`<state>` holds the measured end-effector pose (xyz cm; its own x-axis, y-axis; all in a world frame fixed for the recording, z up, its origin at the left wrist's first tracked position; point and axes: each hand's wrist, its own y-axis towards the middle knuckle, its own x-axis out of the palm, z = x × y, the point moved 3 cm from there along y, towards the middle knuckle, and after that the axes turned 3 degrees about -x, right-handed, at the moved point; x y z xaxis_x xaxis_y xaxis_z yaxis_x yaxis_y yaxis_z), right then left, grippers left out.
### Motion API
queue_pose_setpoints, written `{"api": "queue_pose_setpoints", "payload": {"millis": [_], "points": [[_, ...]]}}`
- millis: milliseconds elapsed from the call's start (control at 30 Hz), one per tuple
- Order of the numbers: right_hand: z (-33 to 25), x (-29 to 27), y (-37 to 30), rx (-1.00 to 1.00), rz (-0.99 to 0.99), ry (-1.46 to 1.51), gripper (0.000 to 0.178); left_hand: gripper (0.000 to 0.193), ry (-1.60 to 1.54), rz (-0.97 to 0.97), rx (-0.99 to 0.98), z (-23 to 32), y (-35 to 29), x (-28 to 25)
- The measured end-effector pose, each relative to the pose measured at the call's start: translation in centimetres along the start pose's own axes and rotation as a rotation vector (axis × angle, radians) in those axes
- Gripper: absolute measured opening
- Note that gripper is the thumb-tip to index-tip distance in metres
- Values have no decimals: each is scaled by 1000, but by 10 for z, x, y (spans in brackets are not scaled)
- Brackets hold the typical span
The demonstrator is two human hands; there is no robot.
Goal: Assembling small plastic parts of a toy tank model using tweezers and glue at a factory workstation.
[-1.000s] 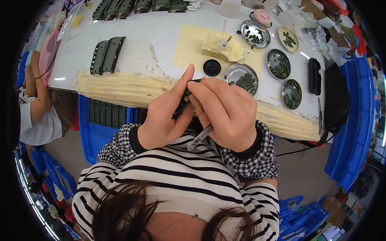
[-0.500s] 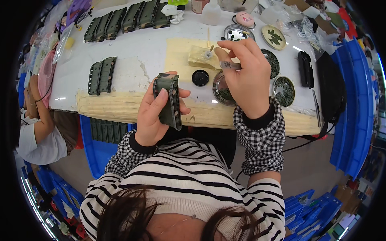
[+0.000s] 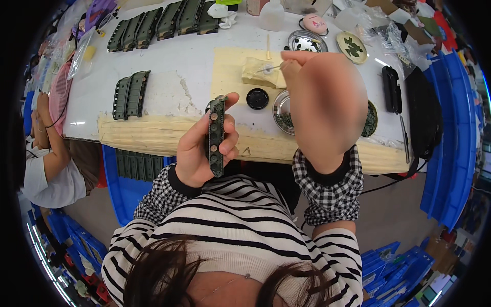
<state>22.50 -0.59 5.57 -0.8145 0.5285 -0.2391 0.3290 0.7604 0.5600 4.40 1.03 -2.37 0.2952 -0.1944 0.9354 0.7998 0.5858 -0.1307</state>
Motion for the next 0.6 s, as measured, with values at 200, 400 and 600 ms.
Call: {"api": "queue_pose_setpoints", "payload": {"millis": [200, 400, 600], "points": [[4, 25, -23, 279, -123, 521, 21, 48, -200, -89, -30, -7, 1, -1], [3, 27, -23, 272, -162, 511, 22, 45, -213, -75, -26, -8, -1, -1], [2, 28, -23, 280, -142, 516, 20, 44, -208, -58, -23, -8, -2, -3]]}}
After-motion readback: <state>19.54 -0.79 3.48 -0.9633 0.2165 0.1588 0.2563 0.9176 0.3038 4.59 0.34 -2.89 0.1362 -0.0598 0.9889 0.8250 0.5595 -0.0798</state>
